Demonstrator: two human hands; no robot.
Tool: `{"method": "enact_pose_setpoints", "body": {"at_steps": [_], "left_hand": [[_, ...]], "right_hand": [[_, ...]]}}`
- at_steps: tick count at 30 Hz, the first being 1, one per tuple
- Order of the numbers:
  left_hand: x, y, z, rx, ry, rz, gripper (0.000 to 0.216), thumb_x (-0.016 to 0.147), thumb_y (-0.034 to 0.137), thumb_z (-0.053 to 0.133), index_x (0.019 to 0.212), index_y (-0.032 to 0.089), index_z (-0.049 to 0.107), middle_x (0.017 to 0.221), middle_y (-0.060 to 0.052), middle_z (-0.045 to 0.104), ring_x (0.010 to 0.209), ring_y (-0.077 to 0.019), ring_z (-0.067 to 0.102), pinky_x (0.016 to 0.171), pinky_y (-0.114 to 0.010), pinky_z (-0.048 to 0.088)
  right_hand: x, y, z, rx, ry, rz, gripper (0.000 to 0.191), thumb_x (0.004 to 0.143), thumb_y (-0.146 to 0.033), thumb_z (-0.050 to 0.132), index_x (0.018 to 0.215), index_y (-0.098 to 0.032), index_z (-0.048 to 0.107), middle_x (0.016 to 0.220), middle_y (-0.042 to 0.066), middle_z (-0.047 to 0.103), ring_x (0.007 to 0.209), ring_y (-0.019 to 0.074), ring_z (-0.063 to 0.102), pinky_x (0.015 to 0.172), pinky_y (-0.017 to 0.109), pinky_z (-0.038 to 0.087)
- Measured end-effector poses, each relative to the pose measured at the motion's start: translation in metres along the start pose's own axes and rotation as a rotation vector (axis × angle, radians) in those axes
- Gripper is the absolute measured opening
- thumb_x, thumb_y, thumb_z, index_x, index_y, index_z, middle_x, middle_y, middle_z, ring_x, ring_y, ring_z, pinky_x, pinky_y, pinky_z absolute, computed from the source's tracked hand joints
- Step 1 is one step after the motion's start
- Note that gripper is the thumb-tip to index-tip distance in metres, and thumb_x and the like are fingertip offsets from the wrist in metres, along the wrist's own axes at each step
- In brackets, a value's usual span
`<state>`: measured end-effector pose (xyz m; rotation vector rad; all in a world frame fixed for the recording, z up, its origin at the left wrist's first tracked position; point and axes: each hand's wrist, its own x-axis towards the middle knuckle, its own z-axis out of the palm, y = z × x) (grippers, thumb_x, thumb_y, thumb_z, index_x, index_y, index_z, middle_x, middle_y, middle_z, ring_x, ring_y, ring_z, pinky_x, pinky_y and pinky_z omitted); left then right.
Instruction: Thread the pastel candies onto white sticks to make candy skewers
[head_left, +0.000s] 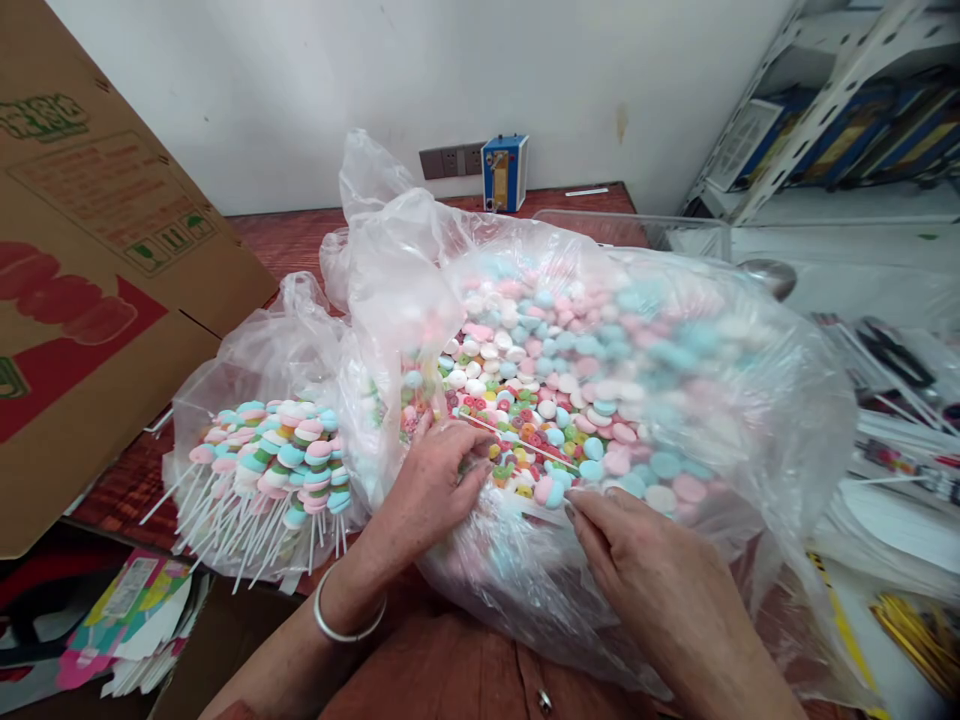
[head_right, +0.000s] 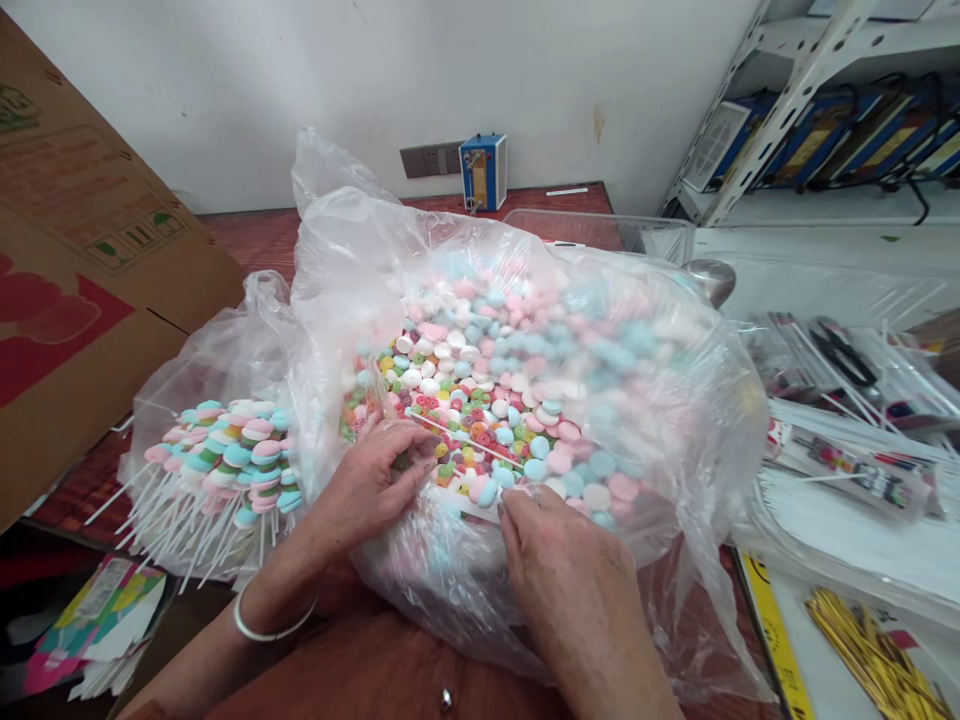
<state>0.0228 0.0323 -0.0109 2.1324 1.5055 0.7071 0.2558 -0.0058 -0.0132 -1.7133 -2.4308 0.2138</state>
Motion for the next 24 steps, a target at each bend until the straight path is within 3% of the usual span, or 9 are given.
{"method": "enact_pose_setpoints", "body": {"at_steps": [5,11,18,24], "left_hand": [[-0.001,0.000,0.004,0.109,-0.010,0.087,0.010,0.091,0.014,0.063,0.090,0.019,0.071,0.097,-0.005,0.069,0.098,-0.0226,0.062,0.109,-0.052,0.036],[-0.002,-0.001,0.004,0.159,-0.036,0.108,0.014,0.092,0.016,0.062,0.093,0.021,0.075,0.101,-0.005,0.069,0.102,-0.0234,0.061,0.109,-0.053,0.036],[0.000,-0.004,0.003,0.149,-0.062,0.124,0.013,0.087,0.010,0.063,0.088,0.018,0.074,0.097,-0.006,0.070,0.097,-0.0232,0.062,0.095,-0.045,0.047],[0.004,0.001,0.003,0.184,-0.009,0.057,0.014,0.094,0.014,0.058,0.087,0.019,0.070,0.093,-0.005,0.070,0.093,-0.0224,0.062,0.099,-0.047,0.045]], "right_hand": [[0.000,-0.009,-0.010,-0.182,-0.122,0.026,0.013,0.093,-0.018,0.059,0.086,-0.024,0.068,0.074,0.000,0.068,0.061,0.0190,0.068,0.050,0.029,0.013],[0.011,-0.029,-0.020,-0.140,-0.273,0.080,0.019,0.089,-0.007,0.060,0.087,-0.023,0.069,0.085,0.003,0.071,0.073,0.0230,0.072,0.052,0.029,0.017],[0.010,-0.027,-0.014,-0.121,-0.180,0.116,0.017,0.095,-0.015,0.057,0.084,-0.024,0.067,0.083,0.002,0.070,0.068,0.0204,0.070,0.051,0.029,0.018],[0.014,-0.032,-0.026,-0.211,-0.173,0.098,0.016,0.089,-0.008,0.061,0.085,-0.022,0.067,0.080,0.003,0.068,0.067,0.0212,0.070,0.050,0.029,0.023]]}}
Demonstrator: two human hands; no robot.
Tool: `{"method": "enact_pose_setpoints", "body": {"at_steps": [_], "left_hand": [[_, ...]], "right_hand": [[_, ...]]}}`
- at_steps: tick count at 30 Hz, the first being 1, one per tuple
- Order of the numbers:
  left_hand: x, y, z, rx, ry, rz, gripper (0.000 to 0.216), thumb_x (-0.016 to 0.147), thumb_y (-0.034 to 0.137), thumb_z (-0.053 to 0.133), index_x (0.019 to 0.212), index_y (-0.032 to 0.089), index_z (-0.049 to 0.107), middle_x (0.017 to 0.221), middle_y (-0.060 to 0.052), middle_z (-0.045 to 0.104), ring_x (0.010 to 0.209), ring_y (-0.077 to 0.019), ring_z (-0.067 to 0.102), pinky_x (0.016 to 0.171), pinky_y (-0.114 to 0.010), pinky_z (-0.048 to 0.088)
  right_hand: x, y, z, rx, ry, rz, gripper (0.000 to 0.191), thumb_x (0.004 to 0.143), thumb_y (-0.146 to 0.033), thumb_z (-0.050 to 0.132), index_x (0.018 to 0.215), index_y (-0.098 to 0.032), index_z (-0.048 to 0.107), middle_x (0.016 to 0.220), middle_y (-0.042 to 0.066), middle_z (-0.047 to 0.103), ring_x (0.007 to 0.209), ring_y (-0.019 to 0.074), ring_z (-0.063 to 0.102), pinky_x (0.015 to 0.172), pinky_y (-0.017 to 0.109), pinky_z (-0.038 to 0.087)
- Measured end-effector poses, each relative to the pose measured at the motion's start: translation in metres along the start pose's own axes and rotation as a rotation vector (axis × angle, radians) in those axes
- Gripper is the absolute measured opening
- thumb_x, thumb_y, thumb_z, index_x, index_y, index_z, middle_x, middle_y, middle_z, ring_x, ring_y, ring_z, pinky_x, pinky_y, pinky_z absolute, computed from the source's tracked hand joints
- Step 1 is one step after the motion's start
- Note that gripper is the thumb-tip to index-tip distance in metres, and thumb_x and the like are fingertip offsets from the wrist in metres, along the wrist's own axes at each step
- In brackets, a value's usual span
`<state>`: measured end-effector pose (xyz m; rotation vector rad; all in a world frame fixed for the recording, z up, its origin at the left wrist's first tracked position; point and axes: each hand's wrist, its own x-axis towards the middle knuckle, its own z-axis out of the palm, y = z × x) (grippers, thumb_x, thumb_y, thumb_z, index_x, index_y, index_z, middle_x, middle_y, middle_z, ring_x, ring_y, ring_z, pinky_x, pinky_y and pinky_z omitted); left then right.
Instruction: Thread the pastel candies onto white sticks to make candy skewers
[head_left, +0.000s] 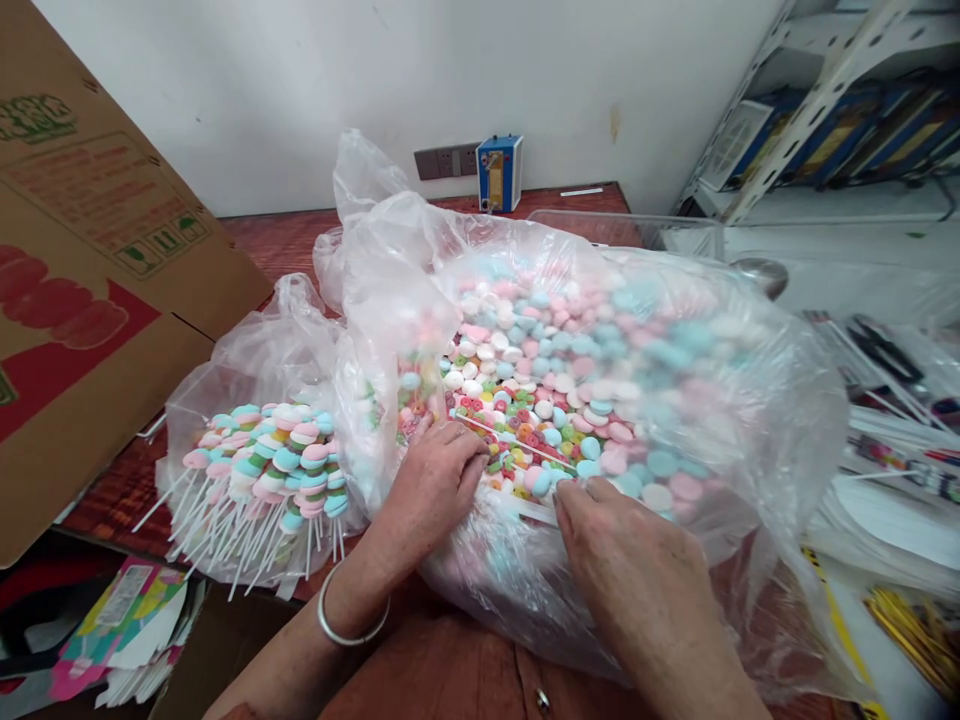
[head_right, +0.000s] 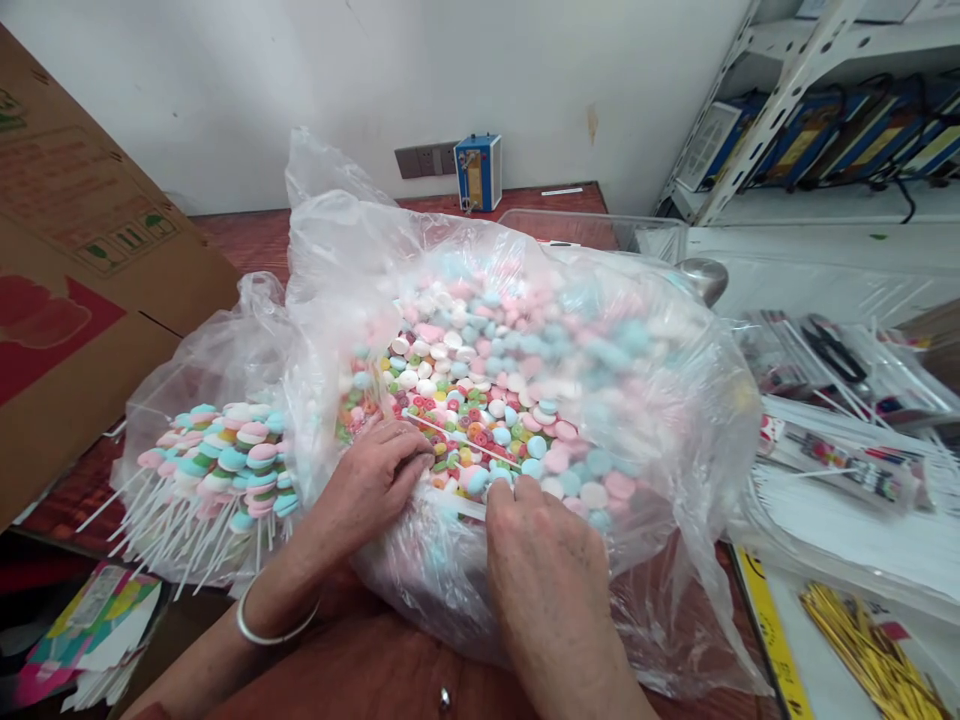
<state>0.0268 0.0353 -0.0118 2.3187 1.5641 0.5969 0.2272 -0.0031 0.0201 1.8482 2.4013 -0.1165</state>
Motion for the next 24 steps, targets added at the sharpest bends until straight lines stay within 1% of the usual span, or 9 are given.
{"method": "enact_pose_setpoints", "body": {"at_steps": [3,6,9,13,17,24], "left_hand": [[0.004,0.003,0.001,0.107,0.014,-0.010,0.013,0.095,0.015,0.057,0.088,0.020,0.067,0.093,-0.005,0.070,0.095,-0.0243,0.062,0.102,-0.050,0.042],[0.007,0.005,0.005,0.176,0.027,-0.006,0.009,0.091,0.012,0.061,0.095,0.020,0.064,0.096,-0.006,0.070,0.097,-0.0259,0.062,0.103,-0.052,0.041],[0.010,0.003,0.009,0.177,0.047,-0.024,0.017,0.088,0.011,0.064,0.102,0.020,0.061,0.097,-0.005,0.071,0.097,-0.0260,0.063,0.104,-0.053,0.041],[0.012,-0.001,0.013,0.162,0.060,-0.040,0.014,0.088,0.012,0.063,0.097,0.022,0.059,0.096,-0.004,0.070,0.097,-0.0257,0.062,0.106,-0.052,0.039],[0.011,-0.002,0.013,0.136,0.052,-0.032,0.013,0.088,0.013,0.063,0.096,0.023,0.061,0.096,-0.003,0.069,0.097,-0.0248,0.061,0.108,-0.052,0.037],[0.011,-0.004,0.015,0.095,0.072,-0.044,0.014,0.086,0.009,0.061,0.092,0.022,0.062,0.091,-0.001,0.067,0.093,-0.0234,0.060,0.111,-0.055,0.034]], "right_hand": [[0.004,-0.006,-0.007,-0.021,-0.004,-0.010,0.020,0.085,-0.002,0.060,0.083,-0.021,0.067,0.080,0.004,0.068,0.068,0.0222,0.070,0.052,0.029,0.030],[0.009,-0.011,-0.005,-0.019,0.016,-0.015,0.021,0.086,-0.001,0.057,0.083,-0.020,0.067,0.079,0.006,0.069,0.068,0.0232,0.070,0.052,0.029,0.033],[0.011,-0.014,0.003,-0.008,0.055,-0.016,0.021,0.087,-0.003,0.056,0.086,-0.020,0.067,0.079,0.007,0.069,0.066,0.0225,0.070,0.050,0.028,0.033],[0.010,-0.012,0.011,0.011,0.059,-0.005,0.017,0.088,-0.006,0.058,0.085,-0.020,0.066,0.077,0.005,0.069,0.064,0.0201,0.070,0.049,0.027,0.030],[0.008,-0.009,0.011,0.011,0.057,0.013,0.017,0.089,-0.007,0.058,0.081,-0.021,0.065,0.074,0.005,0.068,0.065,0.0197,0.070,0.048,0.027,0.028],[0.018,-0.015,0.009,0.069,0.025,0.011,0.019,0.089,-0.004,0.056,0.087,-0.020,0.067,0.083,0.006,0.071,0.070,0.0213,0.072,0.051,0.027,0.029]]}}
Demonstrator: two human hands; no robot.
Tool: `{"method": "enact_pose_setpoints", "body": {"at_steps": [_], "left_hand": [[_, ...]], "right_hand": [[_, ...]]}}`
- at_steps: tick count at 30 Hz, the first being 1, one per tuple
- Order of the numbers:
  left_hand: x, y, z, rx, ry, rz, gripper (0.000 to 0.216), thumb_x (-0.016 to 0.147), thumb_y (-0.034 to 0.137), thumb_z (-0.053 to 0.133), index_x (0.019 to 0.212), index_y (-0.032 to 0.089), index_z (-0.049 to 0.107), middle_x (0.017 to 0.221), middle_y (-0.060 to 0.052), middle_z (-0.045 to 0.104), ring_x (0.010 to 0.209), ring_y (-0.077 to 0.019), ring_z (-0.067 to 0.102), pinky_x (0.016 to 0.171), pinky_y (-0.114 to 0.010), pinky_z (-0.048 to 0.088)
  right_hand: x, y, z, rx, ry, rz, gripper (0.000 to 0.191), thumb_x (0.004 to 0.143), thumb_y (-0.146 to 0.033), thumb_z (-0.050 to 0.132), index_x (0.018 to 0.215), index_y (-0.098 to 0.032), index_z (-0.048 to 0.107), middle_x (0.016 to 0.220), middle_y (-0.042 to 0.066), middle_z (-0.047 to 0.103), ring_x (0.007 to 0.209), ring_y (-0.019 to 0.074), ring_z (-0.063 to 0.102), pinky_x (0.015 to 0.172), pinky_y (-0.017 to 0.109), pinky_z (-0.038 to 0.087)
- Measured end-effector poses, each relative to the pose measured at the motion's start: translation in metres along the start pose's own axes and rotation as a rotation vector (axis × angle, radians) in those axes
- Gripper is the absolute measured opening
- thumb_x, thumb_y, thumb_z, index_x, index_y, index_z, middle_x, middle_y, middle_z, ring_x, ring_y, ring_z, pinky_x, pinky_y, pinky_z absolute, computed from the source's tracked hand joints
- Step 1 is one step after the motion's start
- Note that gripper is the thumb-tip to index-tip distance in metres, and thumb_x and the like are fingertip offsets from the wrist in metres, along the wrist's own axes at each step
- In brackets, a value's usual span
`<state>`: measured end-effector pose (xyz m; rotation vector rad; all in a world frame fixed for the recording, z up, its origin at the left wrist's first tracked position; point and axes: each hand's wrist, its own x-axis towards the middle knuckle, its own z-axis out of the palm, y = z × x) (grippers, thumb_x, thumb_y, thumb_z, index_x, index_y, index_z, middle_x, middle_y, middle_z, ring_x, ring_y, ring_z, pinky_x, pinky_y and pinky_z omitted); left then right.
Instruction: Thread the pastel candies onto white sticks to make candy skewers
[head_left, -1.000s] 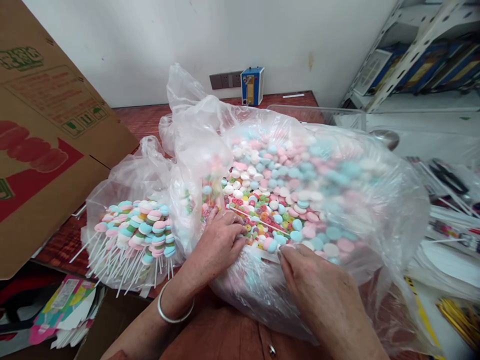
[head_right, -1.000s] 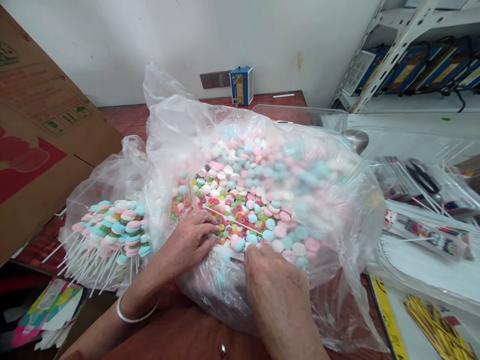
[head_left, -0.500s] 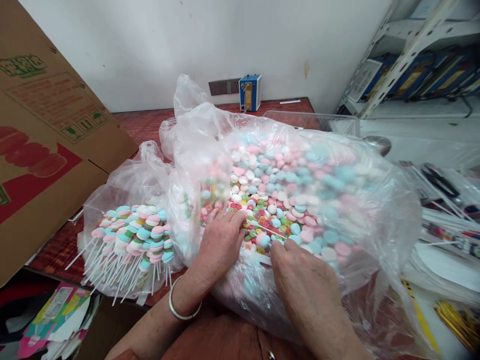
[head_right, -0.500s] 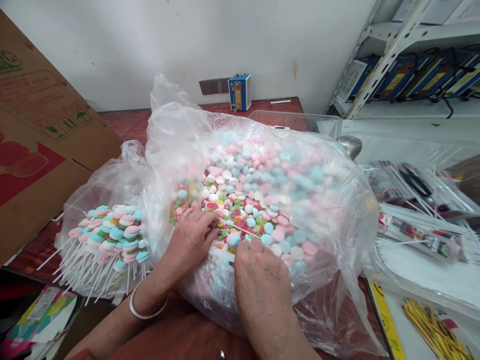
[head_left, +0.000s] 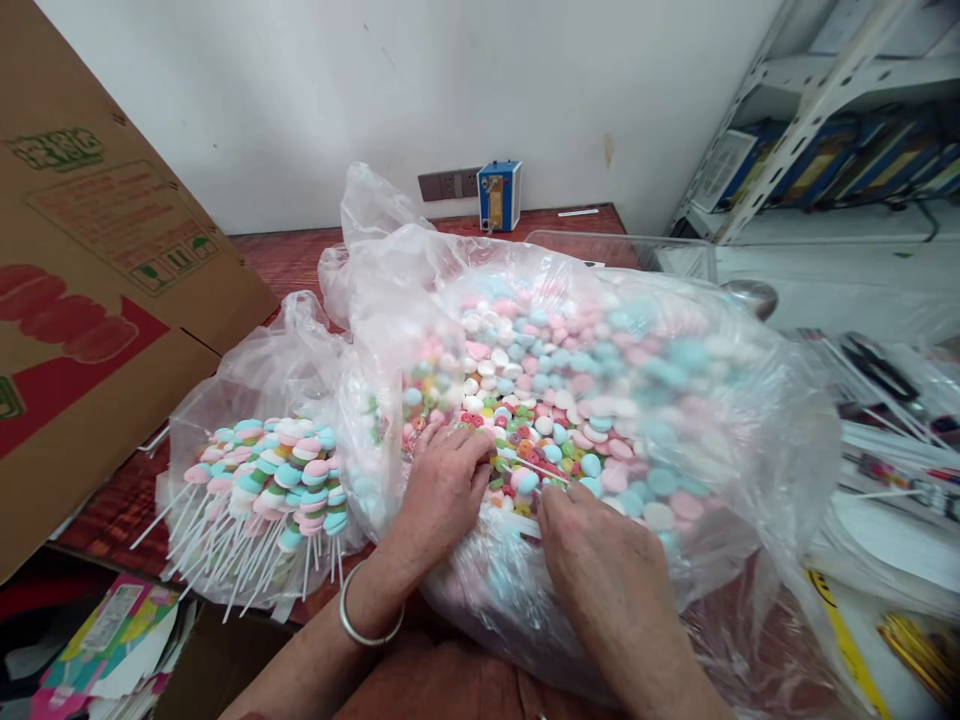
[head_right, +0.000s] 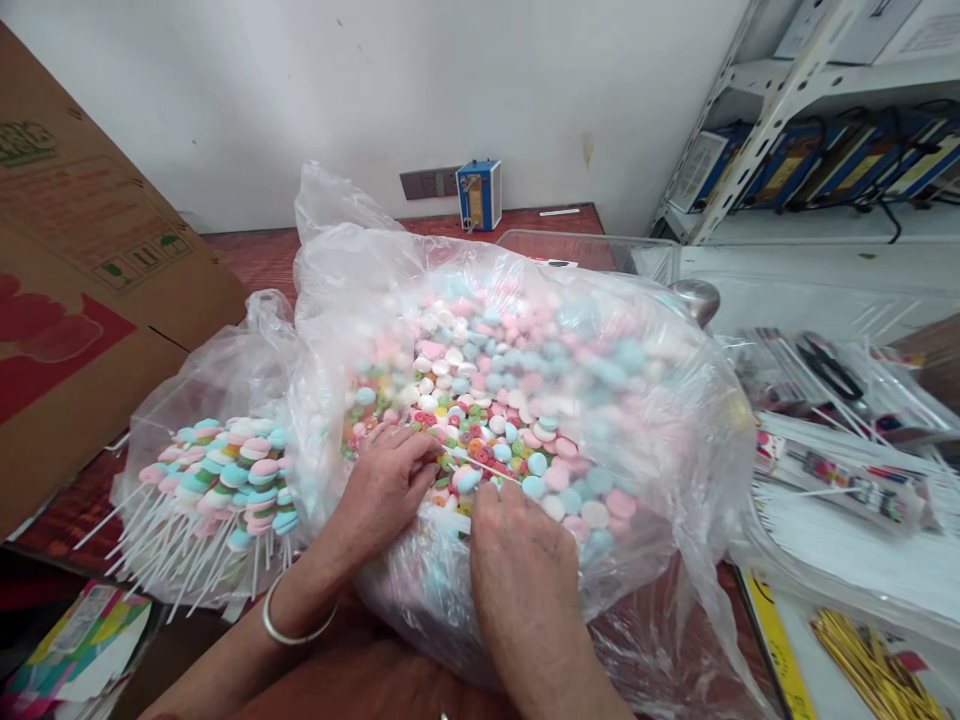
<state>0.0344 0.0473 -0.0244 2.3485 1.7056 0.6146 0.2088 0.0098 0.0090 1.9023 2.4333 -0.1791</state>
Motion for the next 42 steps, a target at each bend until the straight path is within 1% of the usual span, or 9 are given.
{"method": "enact_pose_setpoints", "body": {"at_steps": [3,7,11,15,22,30,35,37,42], "left_hand": [[0.000,0.000,-0.002,-0.087,0.026,0.000,0.013,0.086,0.010,0.062,0.090,0.023,0.064,0.088,-0.001,0.067,0.091,-0.0223,0.060,0.113,-0.056,0.033],[-0.003,0.006,-0.011,-0.369,0.165,0.000,0.011,0.088,0.015,0.063,0.094,0.024,0.068,0.101,-0.004,0.071,0.105,-0.0229,0.064,0.117,-0.055,0.031],[-0.007,0.020,-0.017,-0.896,0.303,-0.221,0.023,0.088,0.030,0.069,0.109,0.025,0.064,0.108,-0.005,0.070,0.102,-0.0211,0.067,0.094,-0.039,0.054],[-0.006,0.032,-0.010,-1.303,0.097,-0.397,0.031,0.085,0.044,0.073,0.104,0.019,0.069,0.083,-0.002,0.066,0.070,-0.0124,0.060,0.066,-0.024,0.051],[0.001,0.044,0.006,-1.622,-0.097,-0.536,0.026,0.076,0.040,0.084,0.083,0.017,0.074,0.076,0.000,0.066,0.063,-0.0076,0.052,0.060,-0.018,0.044],[-0.001,0.057,0.010,-1.465,-0.206,-0.466,0.031,0.079,0.046,0.079,0.078,0.015,0.072,0.075,-0.001,0.064,0.068,-0.0114,0.053,0.063,-0.022,0.044],[0.007,0.054,0.007,-1.296,-0.188,-0.427,0.038,0.086,0.046,0.069,0.112,0.018,0.071,0.092,-0.005,0.070,0.069,-0.0137,0.060,0.065,-0.027,0.051],[0.015,0.050,0.008,-1.082,-0.140,-0.332,0.037,0.092,0.041,0.062,0.122,0.019,0.067,0.100,-0.007,0.071,0.071,-0.0155,0.063,0.067,-0.030,0.053],[0.037,0.045,0.018,-0.298,-0.060,0.091,0.021,0.095,0.014,0.052,0.097,0.018,0.072,0.099,-0.009,0.071,0.097,-0.0243,0.063,0.088,-0.040,0.050]], "right_hand": [[0.006,-0.001,0.009,0.119,0.034,0.011,0.020,0.094,-0.009,0.053,0.083,-0.019,0.066,0.083,0.005,0.072,0.070,0.0209,0.072,0.053,0.027,0.033],[0.004,0.005,0.023,0.560,0.205,-0.009,0.026,0.100,-0.016,0.046,0.081,-0.018,0.064,0.083,0.004,0.070,0.079,0.0194,0.069,0.069,0.028,0.046],[-0.008,0.008,0.030,0.988,0.324,-0.031,0.025,0.101,-0.019,0.044,0.103,-0.019,0.069,0.100,0.005,0.072,0.095,0.0171,0.067,0.084,0.026,0.049],[-0.019,0.006,0.033,1.136,0.310,-0.077,0.027,0.103,-0.027,0.044,0.109,-0.023,0.070,0.095,0.002,0.071,0.092,0.0155,0.066,0.082,0.023,0.050],[-0.029,0.009,0.036,1.036,0.417,0.005,0.025,0.100,-0.023,0.044,0.091,-0.020,0.067,0.086,0.003,0.068,0.083,0.0160,0.063,0.074,0.024,0.048],[-0.023,0.006,0.034,1.005,0.434,0.019,0.028,0.102,-0.025,0.041,0.081,-0.021,0.058,0.082,0.001,0.065,0.077,0.0148,0.060,0.071,0.024,0.046],[-0.014,0.031,0.029,0.900,0.383,0.091,0.025,0.097,-0.024,0.045,0.075,-0.021,0.057,0.074,0.001,0.064,0.069,0.0152,0.057,0.063,0.024,0.041],[-0.007,0.046,0.025,0.792,0.391,0.199,0.022,0.096,-0.025,0.048,0.079,-0.020,0.061,0.074,0.001,0.065,0.070,0.0168,0.058,0.064,0.025,0.040],[0.012,0.054,0.016,0.435,0.218,0.313,0.016,0.096,-0.029,0.056,0.090,-0.017,0.065,0.084,0.006,0.071,0.077,0.0199,0.065,0.064,0.026,0.036]]}}
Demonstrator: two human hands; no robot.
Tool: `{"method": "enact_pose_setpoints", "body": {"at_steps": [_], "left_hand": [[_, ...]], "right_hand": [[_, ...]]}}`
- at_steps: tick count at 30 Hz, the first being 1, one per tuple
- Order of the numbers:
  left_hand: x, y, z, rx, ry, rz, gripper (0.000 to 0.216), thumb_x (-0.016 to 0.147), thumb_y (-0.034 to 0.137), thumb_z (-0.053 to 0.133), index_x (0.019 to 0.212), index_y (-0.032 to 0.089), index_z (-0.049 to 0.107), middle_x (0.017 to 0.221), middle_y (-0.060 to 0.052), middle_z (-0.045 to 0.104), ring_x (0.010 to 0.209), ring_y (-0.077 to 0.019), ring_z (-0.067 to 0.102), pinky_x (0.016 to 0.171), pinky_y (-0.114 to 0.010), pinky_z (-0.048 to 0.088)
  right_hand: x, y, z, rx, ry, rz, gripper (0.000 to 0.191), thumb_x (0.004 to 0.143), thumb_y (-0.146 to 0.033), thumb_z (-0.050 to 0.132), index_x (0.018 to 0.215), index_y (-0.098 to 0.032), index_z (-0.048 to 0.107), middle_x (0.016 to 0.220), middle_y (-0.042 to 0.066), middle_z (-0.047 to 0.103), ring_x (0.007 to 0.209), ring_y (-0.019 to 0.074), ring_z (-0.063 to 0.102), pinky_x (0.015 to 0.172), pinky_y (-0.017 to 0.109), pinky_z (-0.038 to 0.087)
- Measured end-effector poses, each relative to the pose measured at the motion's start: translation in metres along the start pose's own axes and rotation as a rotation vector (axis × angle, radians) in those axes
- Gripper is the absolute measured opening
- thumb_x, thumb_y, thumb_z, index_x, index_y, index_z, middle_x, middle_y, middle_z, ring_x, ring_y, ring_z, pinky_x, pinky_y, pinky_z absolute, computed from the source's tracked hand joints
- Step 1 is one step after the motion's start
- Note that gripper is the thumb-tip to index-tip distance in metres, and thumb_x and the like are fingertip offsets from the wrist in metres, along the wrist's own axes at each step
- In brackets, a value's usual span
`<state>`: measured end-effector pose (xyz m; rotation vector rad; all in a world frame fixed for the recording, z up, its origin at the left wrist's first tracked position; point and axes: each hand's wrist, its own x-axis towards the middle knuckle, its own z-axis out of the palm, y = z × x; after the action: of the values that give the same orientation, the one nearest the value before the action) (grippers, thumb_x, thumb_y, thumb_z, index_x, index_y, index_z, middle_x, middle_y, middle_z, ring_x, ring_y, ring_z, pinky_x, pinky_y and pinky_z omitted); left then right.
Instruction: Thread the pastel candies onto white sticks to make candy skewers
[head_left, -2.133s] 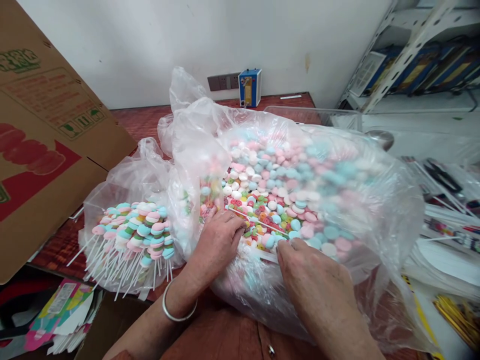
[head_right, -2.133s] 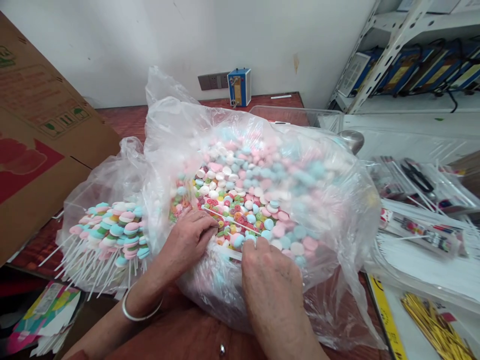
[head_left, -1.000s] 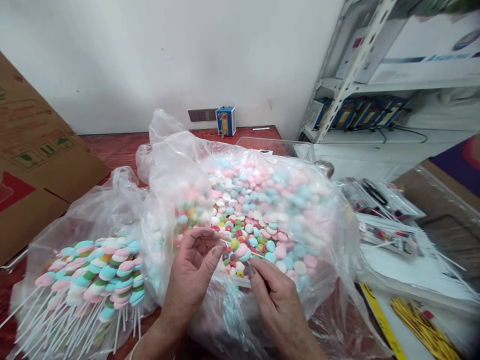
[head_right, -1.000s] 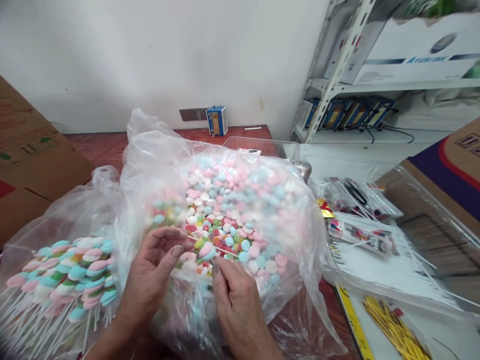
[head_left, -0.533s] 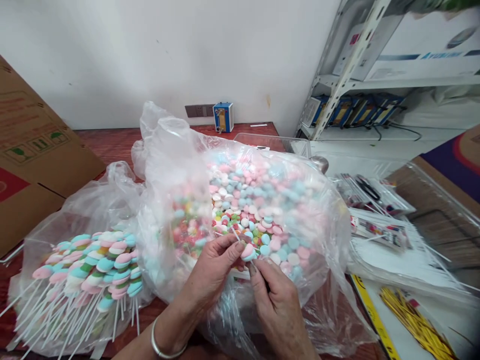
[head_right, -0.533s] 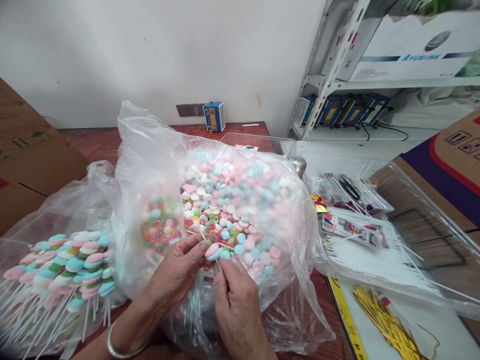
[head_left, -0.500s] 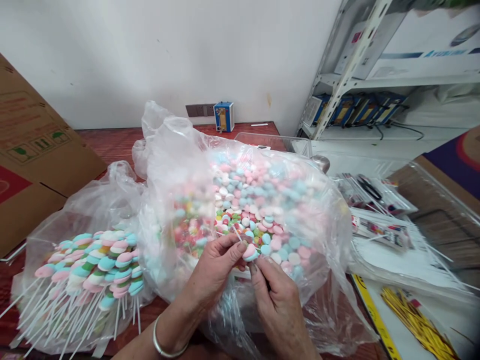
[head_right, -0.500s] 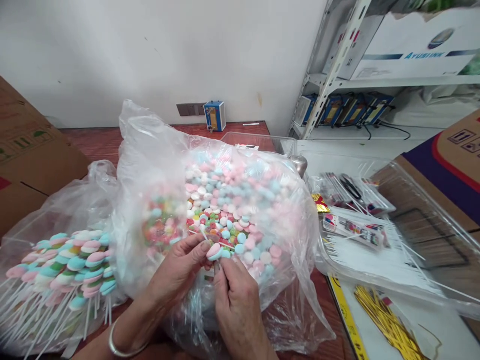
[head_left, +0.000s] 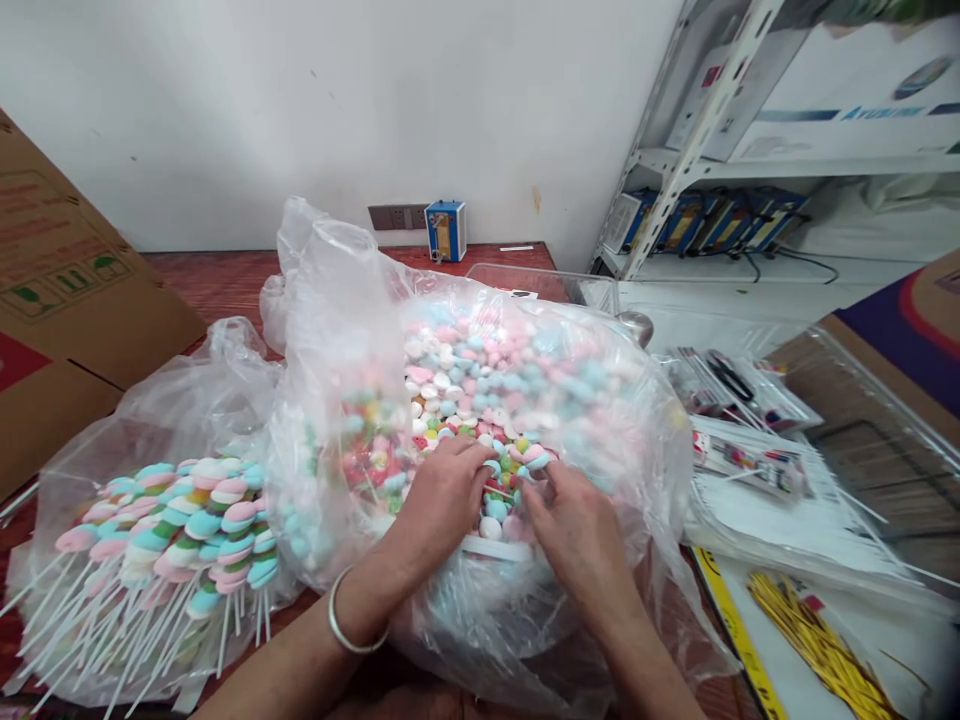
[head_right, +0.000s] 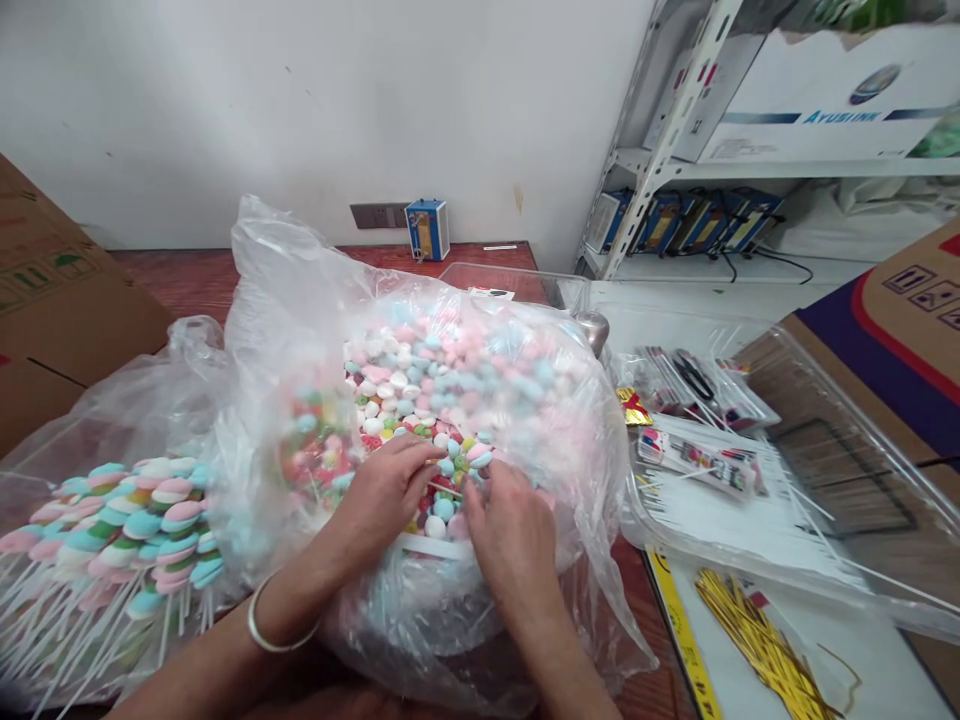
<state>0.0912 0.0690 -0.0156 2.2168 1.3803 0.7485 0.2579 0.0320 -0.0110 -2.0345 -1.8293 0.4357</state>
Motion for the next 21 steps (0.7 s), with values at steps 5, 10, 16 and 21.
{"method": "enact_pose_setpoints", "body": {"at_steps": [5,10,16,21], "left_hand": [[0.014,0.001,0.013,0.482,-0.107,0.040,0.008,0.089,0.015,0.061,0.087,0.018,0.069,0.097,-0.011,0.068,0.097,-0.0312,0.060,0.086,-0.047,0.048],[0.015,0.003,0.014,0.538,-0.142,0.072,0.013,0.091,0.013,0.056,0.094,0.017,0.068,0.107,-0.012,0.068,0.105,-0.0331,0.059,0.092,-0.051,0.046],[0.022,0.009,0.002,0.416,-0.197,0.017,0.009,0.088,0.016,0.060,0.093,0.020,0.066,0.101,-0.008,0.069,0.102,-0.0277,0.061,0.089,-0.041,0.047],[0.042,0.014,0.013,0.281,-0.158,0.115,0.014,0.091,0.013,0.054,0.097,0.019,0.064,0.100,-0.008,0.067,0.099,-0.0238,0.061,0.083,-0.033,0.048]], "right_hand": [[0.005,-0.013,0.008,-0.118,-0.035,0.051,0.016,0.093,-0.025,0.060,0.101,-0.013,0.067,0.095,0.013,0.074,0.080,0.0225,0.069,0.062,0.027,0.035],[0.010,0.003,0.008,0.047,-0.055,0.045,0.016,0.092,-0.022,0.056,0.095,-0.016,0.070,0.090,0.010,0.075,0.083,0.0216,0.069,0.067,0.026,0.038],[0.011,0.030,0.011,0.363,-0.006,0.133,0.035,0.092,-0.037,0.048,0.114,-0.020,0.071,0.095,0.007,0.078,0.086,0.0239,0.071,0.070,0.028,0.047],[0.008,0.037,0.016,0.532,0.052,0.192,0.045,0.089,-0.047,0.048,0.116,-0.019,0.069,0.102,0.010,0.078,0.095,0.0295,0.071,0.077,0.033,0.050]]}}
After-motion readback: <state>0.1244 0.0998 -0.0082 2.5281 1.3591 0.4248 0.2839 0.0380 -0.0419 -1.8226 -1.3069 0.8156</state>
